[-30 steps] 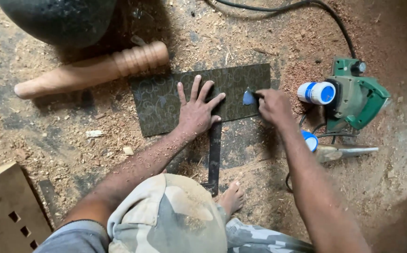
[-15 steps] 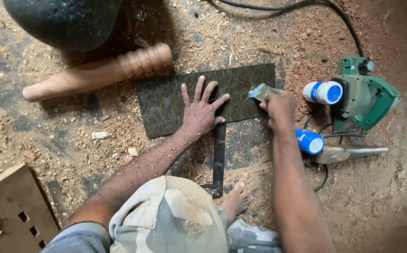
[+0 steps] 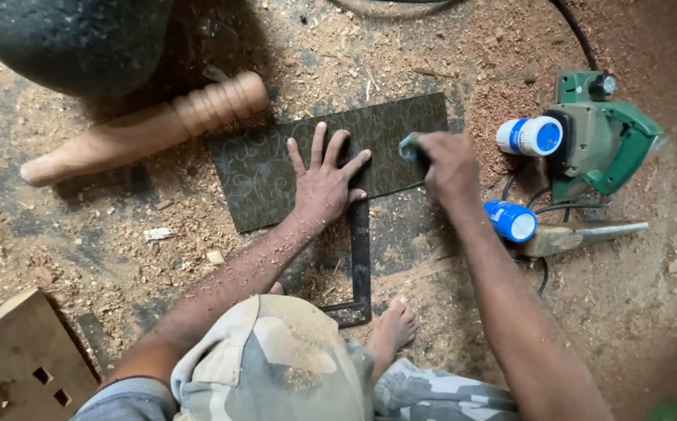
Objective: Applying wood filler or finish to a spindle using a scraper and a palette.
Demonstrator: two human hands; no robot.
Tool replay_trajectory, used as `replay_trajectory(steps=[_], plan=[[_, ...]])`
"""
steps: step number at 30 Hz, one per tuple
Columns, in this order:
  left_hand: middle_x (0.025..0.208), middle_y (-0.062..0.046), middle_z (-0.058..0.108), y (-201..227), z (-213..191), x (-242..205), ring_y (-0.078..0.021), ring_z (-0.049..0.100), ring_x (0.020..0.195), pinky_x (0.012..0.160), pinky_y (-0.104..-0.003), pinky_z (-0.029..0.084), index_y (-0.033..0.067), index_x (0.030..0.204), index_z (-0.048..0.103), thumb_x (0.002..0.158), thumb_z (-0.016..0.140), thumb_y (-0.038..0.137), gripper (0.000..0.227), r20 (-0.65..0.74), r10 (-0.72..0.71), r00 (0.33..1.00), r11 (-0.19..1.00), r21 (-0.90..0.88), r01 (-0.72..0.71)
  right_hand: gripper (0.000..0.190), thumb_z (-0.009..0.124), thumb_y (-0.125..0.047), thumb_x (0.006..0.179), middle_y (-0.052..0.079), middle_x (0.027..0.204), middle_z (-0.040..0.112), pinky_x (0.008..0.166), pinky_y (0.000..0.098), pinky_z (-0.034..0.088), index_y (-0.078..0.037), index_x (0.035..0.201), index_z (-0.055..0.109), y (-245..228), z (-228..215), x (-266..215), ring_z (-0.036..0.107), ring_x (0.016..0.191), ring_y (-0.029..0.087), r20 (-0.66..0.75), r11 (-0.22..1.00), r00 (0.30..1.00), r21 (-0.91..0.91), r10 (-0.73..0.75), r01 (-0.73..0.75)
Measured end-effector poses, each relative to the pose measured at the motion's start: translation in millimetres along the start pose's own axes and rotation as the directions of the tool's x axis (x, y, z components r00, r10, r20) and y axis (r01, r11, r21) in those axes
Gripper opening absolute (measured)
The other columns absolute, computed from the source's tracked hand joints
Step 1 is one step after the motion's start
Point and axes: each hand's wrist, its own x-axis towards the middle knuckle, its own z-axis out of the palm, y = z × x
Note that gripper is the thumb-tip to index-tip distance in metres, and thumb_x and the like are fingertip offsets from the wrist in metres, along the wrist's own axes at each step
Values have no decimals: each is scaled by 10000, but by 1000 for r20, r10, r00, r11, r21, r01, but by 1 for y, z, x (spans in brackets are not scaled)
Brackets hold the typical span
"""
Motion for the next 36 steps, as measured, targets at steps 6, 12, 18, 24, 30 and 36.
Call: replay_trajectory(steps=[6, 12, 18, 24, 30, 36], plan=[[1667, -87, 189, -3, 6, 3, -394, -74, 1576, 1130, -805, -136, 448, 1512, 479, 778, 727, 658, 802, -15, -10, 1000, 1000, 18, 11, 394, 658, 14, 746, 32, 1049, 779, 1122, 546, 467, -153, 1080, 783, 0, -14, 1, 696, 1030, 232, 5, 960, 960, -34, -279, 279], [1643, -138, 172, 0, -5, 2, -422, -68, 1545, 1103, -814, -125, 439, 1503, 469, 766, 740, 652, 814, 8, -4, 1000, 1000, 19, 4, 273, 631, 22, 1008, 104, 1143, 762, 926, 461, 487, -128, 1204, 748, -2, -5, 2, 694, 1020, 290, -79, 962, 971, 139, -224, 233], [1649, -126, 184, 4, 1, 0, -399, -53, 1555, 1115, -820, -89, 436, 1504, 476, 748, 762, 653, 837, -24, 6, 1000, 1000, 14, -6, 308, 583, 2, 892, 130, 971, 742, 899, 447, 513, -157, 1060, 787, 0, -25, 8, 679, 970, 338, 81, 989, 986, 16, -149, 148], [1646, -100, 197, -3, -5, 7, -393, -51, 1561, 1125, -820, -74, 463, 1487, 476, 745, 763, 639, 815, -43, 1, 999, 999, 43, 1, 376, 546, 4, 874, 104, 1085, 762, 830, 424, 529, -88, 1178, 746, -5, -21, 9, 653, 919, 344, -56, 943, 949, 114, -310, 314], [1624, -146, 169, 1, -10, 1, -416, -54, 1533, 1086, -832, -88, 441, 1492, 443, 758, 738, 653, 819, 53, -20, 998, 999, 38, 18, 287, 584, 12, 959, 105, 1104, 743, 860, 433, 532, -103, 1174, 734, -4, -2, 3, 649, 980, 317, -184, 973, 968, 122, -172, 196], [1629, -97, 208, 7, -1, -2, -402, -31, 1558, 1112, -827, -69, 461, 1484, 471, 777, 739, 618, 772, 14, 16, 1000, 999, 27, -16, 363, 597, 11, 787, 107, 853, 704, 779, 466, 513, -155, 1036, 801, 2, -20, -10, 619, 845, 337, 114, 984, 978, 69, -173, 165]])
